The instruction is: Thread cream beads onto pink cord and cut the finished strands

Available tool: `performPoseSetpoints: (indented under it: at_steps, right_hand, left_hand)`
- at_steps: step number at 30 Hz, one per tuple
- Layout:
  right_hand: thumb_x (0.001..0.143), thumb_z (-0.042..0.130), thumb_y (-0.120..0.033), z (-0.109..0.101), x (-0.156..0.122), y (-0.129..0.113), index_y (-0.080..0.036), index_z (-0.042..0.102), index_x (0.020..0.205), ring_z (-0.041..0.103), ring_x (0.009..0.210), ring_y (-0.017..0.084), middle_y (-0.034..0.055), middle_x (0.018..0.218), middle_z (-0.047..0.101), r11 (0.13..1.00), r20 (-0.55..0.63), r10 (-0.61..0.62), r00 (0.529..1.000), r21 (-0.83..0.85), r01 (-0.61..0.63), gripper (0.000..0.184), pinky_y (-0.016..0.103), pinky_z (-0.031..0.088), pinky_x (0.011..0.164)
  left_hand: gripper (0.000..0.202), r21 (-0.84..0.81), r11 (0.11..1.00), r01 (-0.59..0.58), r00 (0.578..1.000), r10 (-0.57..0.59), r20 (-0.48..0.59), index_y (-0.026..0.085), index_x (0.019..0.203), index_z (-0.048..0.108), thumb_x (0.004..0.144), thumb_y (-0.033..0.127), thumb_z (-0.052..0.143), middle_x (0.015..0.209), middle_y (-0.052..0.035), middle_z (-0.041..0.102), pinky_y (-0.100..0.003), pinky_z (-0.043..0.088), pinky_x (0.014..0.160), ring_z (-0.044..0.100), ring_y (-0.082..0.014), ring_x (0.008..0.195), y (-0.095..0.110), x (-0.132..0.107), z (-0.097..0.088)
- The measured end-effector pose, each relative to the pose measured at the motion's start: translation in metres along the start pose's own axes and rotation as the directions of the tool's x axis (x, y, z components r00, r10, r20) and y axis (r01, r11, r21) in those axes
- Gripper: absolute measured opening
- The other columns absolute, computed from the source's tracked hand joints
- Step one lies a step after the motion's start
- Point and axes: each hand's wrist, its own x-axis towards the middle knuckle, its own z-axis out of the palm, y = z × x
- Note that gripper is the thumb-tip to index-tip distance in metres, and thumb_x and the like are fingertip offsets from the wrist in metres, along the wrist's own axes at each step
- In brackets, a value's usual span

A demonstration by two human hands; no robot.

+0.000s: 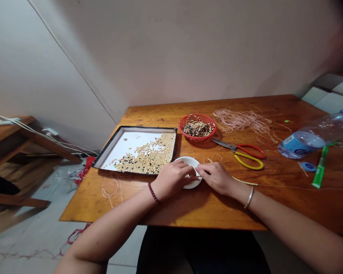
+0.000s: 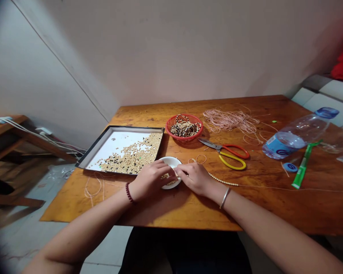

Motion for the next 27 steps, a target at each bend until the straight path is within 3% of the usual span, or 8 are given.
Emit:
performPoseSetpoints:
  at_steps: [4, 8, 14, 18, 22, 25, 27]
  right_hand:
    - [0.097, 0.035, -0.035, 0.001, -0.001, 0.002, -0.018, 0.054, 0.067, 0.05, 0.058, 0.013, 0.0015, 0.062, 0.057, 1.0, -0.006, 0.012, 1.0, -0.024, -0.012, 0.04, 0.025, 0.032, 0.058]
    - [0.097, 0.035, -0.036, -0.001, -0.002, 0.001, -0.018, 0.058, 0.072, 0.053, 0.062, 0.014, 0.0027, 0.067, 0.061, 1.0, 0.016, 0.02, 1.0, -0.019, -0.02, 0.038, 0.025, 0.034, 0.06]
    - [0.096, 0.037, -0.04, -0.009, -0.001, -0.002, -0.018, 0.06, 0.077, 0.054, 0.063, 0.014, 0.0025, 0.069, 0.062, 0.996, 0.07, 0.086, 0.994, -0.003, -0.086, 0.036, 0.025, 0.034, 0.06]
    - [0.093, 0.044, -0.04, -0.009, 0.0, -0.003, -0.018, 0.059, 0.08, 0.053, 0.063, 0.013, 0.0004, 0.068, 0.061, 0.991, 0.048, 0.112, 0.993, 0.062, -0.115, 0.03, 0.024, 0.034, 0.06]
    - [0.091, 0.047, -0.038, -0.009, 0.005, -0.002, -0.017, 0.06, 0.078, 0.053, 0.069, 0.014, 0.0009, 0.072, 0.061, 0.96, 0.05, 0.144, 0.988, 0.236, -0.152, 0.028, 0.025, 0.037, 0.064]
    - [0.088, 0.052, -0.04, -0.012, 0.01, 0.002, -0.017, 0.057, 0.072, 0.048, 0.064, 0.012, -0.0002, 0.068, 0.055, 0.878, 0.038, 0.22, 0.975, 0.429, -0.215, 0.029, 0.024, 0.036, 0.06]
    - [0.085, 0.055, -0.042, -0.015, 0.012, 0.005, -0.017, 0.055, 0.071, 0.04, 0.054, 0.009, -0.0033, 0.06, 0.046, 0.778, 0.029, 0.302, 0.953, 0.571, -0.264, 0.029, 0.023, 0.03, 0.052]
  left_hand:
    - [0.035, 0.02, 1.0, -0.011, 1.0, 0.01, 0.014, 0.017, 0.082, 0.062, 0.091, 0.047, 0.046, 0.075, -0.0047, 0.064, -0.025, 0.043, 0.064, 0.056, -0.016, 0.075, 0.0, 0.001, -0.001]
    - [0.029, 0.036, 0.996, -0.082, 0.996, 0.08, 0.036, 0.018, 0.089, 0.062, 0.095, 0.039, 0.042, 0.081, -0.0039, 0.062, -0.025, 0.042, 0.064, 0.056, -0.0155, 0.077, 0.0, 0.002, -0.003]
    - [0.022, 0.053, 0.997, -0.048, 0.997, 0.044, 0.071, 0.017, 0.098, 0.061, 0.095, 0.028, 0.041, 0.088, -0.0055, 0.06, -0.024, 0.042, 0.065, 0.055, -0.0153, 0.082, 0.0, 0.003, -0.005]
    - [0.022, 0.015, 1.0, 0.0, 0.999, 0.0, -0.044, 0.018, 0.089, 0.063, 0.093, 0.032, 0.047, 0.082, -0.0042, 0.062, -0.024, 0.041, 0.065, 0.054, -0.0144, 0.075, -0.004, 0.003, 0.0]
    - [0.02, -0.106, 0.987, 0.118, 0.974, -0.136, -0.183, 0.019, 0.089, 0.063, 0.086, 0.038, 0.06, 0.079, -0.0024, 0.064, -0.024, 0.042, 0.065, 0.056, -0.0133, 0.072, -0.007, 0.003, 0.002]
    - [0.02, -0.117, 0.969, 0.216, 0.941, -0.238, -0.239, 0.018, 0.089, 0.061, 0.088, 0.038, 0.056, 0.082, -0.0027, 0.065, -0.024, 0.042, 0.067, 0.056, -0.0131, 0.074, -0.006, 0.005, -0.005]
    - [0.021, -0.058, 0.955, 0.29, 0.917, -0.294, -0.268, 0.018, 0.088, 0.061, 0.092, 0.036, 0.05, 0.084, -0.0033, 0.065, -0.026, 0.042, 0.069, 0.056, -0.0142, 0.076, -0.006, 0.007, -0.011]
